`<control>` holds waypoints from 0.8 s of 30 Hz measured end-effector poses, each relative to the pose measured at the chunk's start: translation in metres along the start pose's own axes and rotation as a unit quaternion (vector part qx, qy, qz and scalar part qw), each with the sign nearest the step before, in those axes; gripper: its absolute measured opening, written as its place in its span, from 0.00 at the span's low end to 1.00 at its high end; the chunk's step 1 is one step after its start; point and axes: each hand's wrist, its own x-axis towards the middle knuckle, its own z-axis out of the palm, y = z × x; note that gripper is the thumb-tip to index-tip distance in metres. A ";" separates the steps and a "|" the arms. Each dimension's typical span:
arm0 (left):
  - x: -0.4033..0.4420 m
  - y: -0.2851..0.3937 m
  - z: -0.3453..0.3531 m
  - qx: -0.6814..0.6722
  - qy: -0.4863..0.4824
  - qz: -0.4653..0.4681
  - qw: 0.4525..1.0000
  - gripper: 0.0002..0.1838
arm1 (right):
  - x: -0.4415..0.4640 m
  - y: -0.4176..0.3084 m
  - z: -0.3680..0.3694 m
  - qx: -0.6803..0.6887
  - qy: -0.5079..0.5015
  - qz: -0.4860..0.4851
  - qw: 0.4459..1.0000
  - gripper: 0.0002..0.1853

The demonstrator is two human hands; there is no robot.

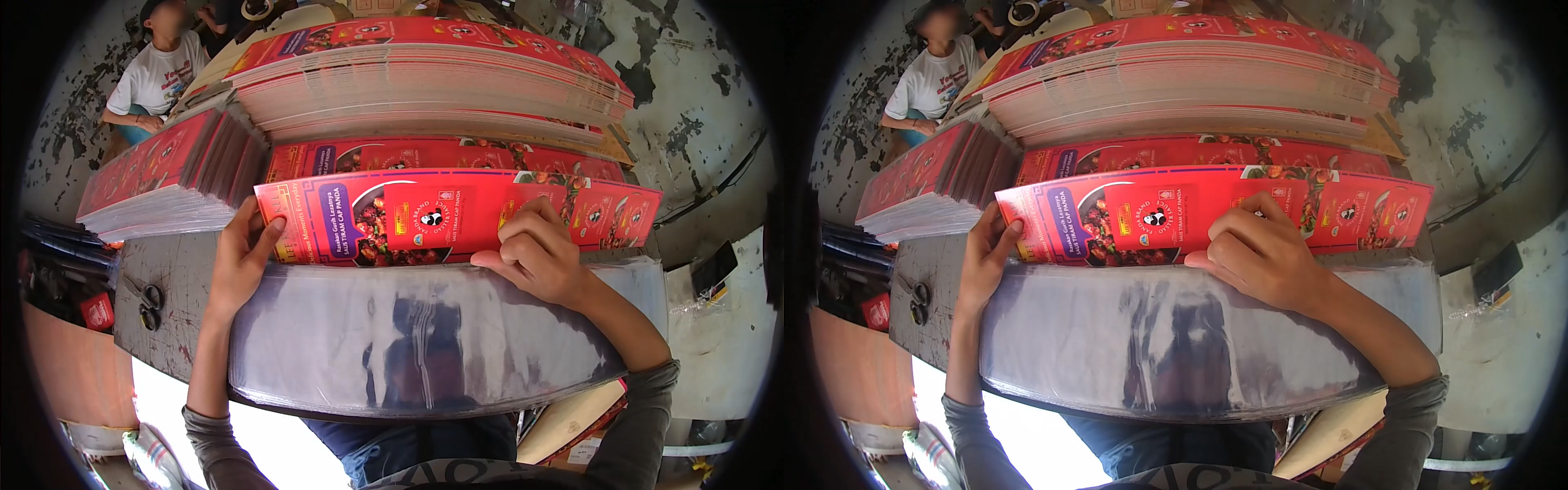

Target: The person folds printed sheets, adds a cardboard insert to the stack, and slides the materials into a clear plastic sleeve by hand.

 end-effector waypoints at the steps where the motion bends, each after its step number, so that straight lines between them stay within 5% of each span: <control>1: 0.000 0.000 0.000 0.000 0.000 0.001 1.000 0.11 | 0.000 0.000 0.000 -0.003 -0.002 0.004 1.000 0.18; 24: 0.000 -0.003 -0.001 0.022 0.009 0.004 1.000 0.09 | -0.003 0.001 -0.004 0.019 -0.020 -0.052 0.998 0.24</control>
